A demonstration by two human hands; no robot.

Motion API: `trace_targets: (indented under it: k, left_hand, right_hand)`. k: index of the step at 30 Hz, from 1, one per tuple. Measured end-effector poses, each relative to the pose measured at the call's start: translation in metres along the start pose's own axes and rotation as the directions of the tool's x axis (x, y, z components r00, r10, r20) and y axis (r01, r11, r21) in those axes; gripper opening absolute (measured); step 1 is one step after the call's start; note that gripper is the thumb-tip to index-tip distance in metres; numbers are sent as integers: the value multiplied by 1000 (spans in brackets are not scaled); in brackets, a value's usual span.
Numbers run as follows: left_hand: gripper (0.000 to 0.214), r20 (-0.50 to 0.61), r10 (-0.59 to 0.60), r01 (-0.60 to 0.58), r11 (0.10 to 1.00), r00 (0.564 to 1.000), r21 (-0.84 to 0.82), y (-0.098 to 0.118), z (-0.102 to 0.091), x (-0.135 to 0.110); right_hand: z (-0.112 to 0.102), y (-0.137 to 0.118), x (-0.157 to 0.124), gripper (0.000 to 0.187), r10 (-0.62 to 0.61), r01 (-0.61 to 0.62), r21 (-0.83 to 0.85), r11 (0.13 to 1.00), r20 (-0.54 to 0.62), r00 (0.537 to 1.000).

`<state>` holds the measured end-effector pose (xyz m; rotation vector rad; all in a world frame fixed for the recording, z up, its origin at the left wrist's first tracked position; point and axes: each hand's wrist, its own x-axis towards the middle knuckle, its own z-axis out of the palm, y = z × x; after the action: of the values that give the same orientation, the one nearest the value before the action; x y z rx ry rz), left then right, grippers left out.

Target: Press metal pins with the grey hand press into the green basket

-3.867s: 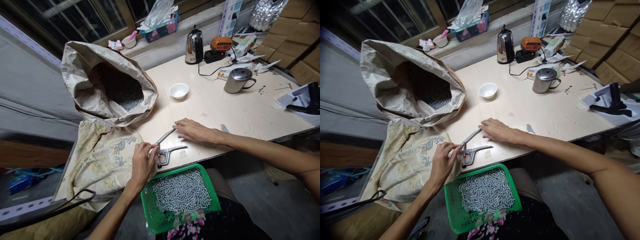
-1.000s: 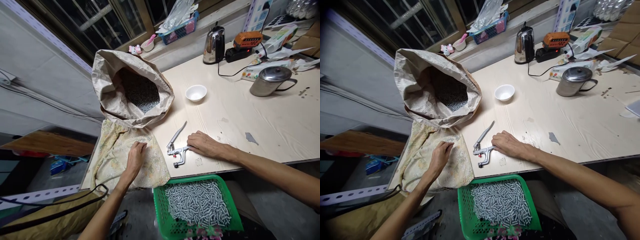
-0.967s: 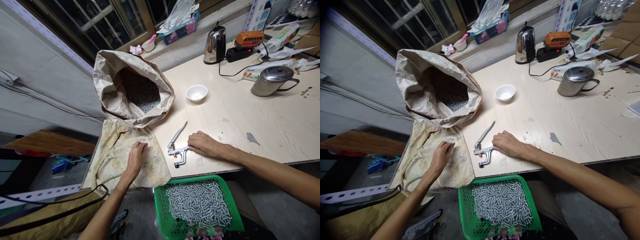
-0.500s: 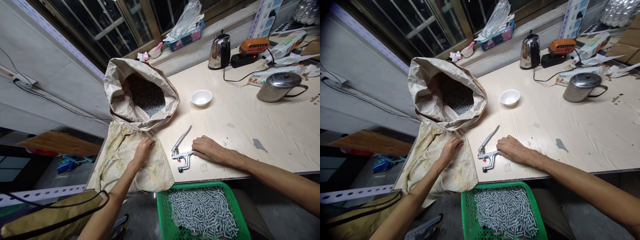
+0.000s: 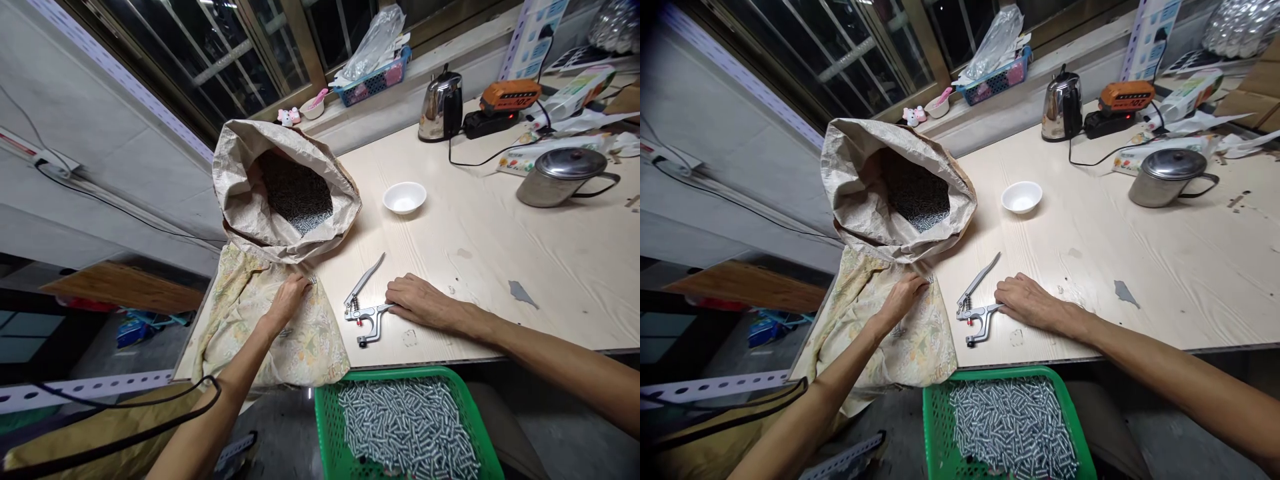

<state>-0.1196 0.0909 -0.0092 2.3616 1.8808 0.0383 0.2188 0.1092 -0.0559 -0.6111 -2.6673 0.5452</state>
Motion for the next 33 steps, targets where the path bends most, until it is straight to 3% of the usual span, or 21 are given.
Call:
trace_targets:
  k: [5,9,11,14,17,19,21,24,33]
  left_hand:
    - [16,-85,-138,130,987,987,-91,0,-2,-2]
    - [18,-79,-417,369,867,906,-336,14,-10,-14]
    - [26,17,-496,434,742,868,-511,34,-14,-22]
    - [35,178,-465,439,546,867,-713,77,-12,-36]
    - [39,275,-437,465,420,856,-779,116,1,-47]
    - [42,303,-451,485,368,839,-794,129,12,-53]
    - [44,300,-474,494,363,828,-790,134,22,-57]
    - [41,249,-492,481,427,834,-766,132,30,-62]
    - [34,184,-490,465,549,852,-694,136,31,-66]
  right_hand:
    - [0,1,-1,19,-2,2,6,1000,8,1000]
    - [1,3,-2,18,-15,15,-9,1000,8,1000]
    - [2,4,-2,17,-21,21,-23,1000,5,1000]
    - [2,4,-2,17,-23,23,-45,999,3,1000]
    - [1,2,-1,18,-32,32,-89,996,8,999]
    - [-1,0,0,20,-45,46,-138,989,15,999]
    - [-2,-2,0,24,-58,59,-196,979,10,998]
    - [-4,-5,-1,29,-89,77,-268,960,-30,996]
    - [-5,-10,-4,34,-159,107,-369,923,-113,981]
